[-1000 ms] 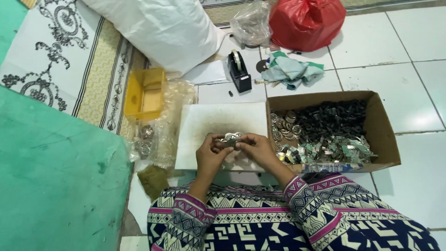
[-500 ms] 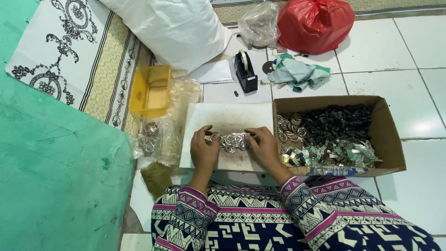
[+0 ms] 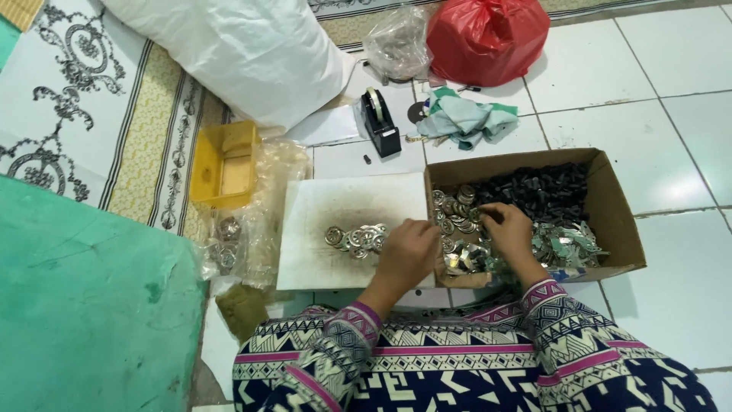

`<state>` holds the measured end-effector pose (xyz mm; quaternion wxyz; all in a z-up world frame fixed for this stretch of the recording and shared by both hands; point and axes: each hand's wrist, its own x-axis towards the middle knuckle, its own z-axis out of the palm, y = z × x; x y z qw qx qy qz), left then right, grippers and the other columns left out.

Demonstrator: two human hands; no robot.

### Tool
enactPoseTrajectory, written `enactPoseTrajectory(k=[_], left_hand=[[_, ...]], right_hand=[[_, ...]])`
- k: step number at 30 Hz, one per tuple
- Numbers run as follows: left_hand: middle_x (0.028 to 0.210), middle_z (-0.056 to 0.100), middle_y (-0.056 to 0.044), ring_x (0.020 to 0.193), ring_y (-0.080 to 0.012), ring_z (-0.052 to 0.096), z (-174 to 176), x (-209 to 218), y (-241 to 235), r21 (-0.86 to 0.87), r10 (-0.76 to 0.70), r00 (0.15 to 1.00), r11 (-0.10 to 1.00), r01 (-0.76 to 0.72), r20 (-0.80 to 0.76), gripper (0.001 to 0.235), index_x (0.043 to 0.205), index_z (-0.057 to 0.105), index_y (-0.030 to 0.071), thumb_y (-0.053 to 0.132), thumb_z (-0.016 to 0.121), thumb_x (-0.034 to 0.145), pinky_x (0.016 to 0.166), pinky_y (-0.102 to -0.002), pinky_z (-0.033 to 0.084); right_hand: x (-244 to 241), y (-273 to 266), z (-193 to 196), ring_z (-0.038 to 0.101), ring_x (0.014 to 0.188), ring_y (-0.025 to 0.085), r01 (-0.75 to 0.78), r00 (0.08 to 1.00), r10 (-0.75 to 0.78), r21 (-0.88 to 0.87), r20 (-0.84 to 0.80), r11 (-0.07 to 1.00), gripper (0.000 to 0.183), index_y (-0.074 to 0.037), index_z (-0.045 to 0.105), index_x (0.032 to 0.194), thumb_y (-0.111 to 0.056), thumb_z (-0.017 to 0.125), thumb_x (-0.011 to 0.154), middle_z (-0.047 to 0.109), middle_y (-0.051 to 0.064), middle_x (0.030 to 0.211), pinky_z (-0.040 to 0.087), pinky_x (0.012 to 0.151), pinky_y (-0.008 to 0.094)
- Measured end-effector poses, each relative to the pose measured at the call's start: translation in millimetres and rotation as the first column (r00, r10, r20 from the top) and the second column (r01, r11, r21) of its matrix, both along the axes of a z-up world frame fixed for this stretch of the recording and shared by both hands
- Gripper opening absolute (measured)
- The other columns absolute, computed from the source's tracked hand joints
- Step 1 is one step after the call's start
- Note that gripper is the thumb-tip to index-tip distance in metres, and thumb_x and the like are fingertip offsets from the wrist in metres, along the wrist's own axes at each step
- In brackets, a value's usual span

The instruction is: The person sits on the floor and sorts small metal parts from a cardboard box onto a white board. They then place the sorted parts into a clear plastic bag and seal it.

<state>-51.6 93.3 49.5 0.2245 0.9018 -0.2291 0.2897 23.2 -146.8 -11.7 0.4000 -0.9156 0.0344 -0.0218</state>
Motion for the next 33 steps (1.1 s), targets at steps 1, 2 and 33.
enactPoseTrajectory(k=[1,2,33], left_hand=[[0.089,0.065,-0.004,0.083,-0.0218,0.068,-3,6,-11,0.001,-0.007,1.000,1.000,0.007,-0.001,0.012,0.101,0.072,0.014,0.013,0.068,0.089,0.072,-0.033,0.054],[0.088,0.066,-0.006,0.084,-0.0233,0.068,-7,12,-23,0.068,-0.023,0.999,0.997,0.025,-0.032,0.013,0.100,0.072,0.012,0.011,0.067,0.087,0.073,-0.035,0.055],[0.106,0.064,-0.014,0.103,-0.0279,0.064,-79,57,-109,0.620,0.356,0.916,0.765,-0.173,-0.184,0.036,0.118,0.061,0.004,0.031,0.059,0.095,0.067,-0.029,0.058]], right_hand=[[2,-4,-18,0.069,0.099,0.033,0.007,1.000,-0.007,0.001,-0.001,1.000,0.024,-0.018,0.079,0.116,-0.015,0.073,0.093,0.071,0.011,0.100,0.058,0.085,0.043],[4,-9,-36,0.069,0.100,0.034,0.002,1.000,-0.002,-0.077,-0.001,0.997,0.025,-0.018,0.079,0.115,-0.018,0.075,0.090,0.071,0.011,0.101,0.059,0.086,0.044],[-15,24,-3,0.055,0.109,0.028,-0.289,0.944,0.331,-0.520,-0.014,0.804,0.056,-0.007,0.050,0.144,-0.004,0.062,0.090,0.060,0.013,0.109,0.053,0.094,0.031]])
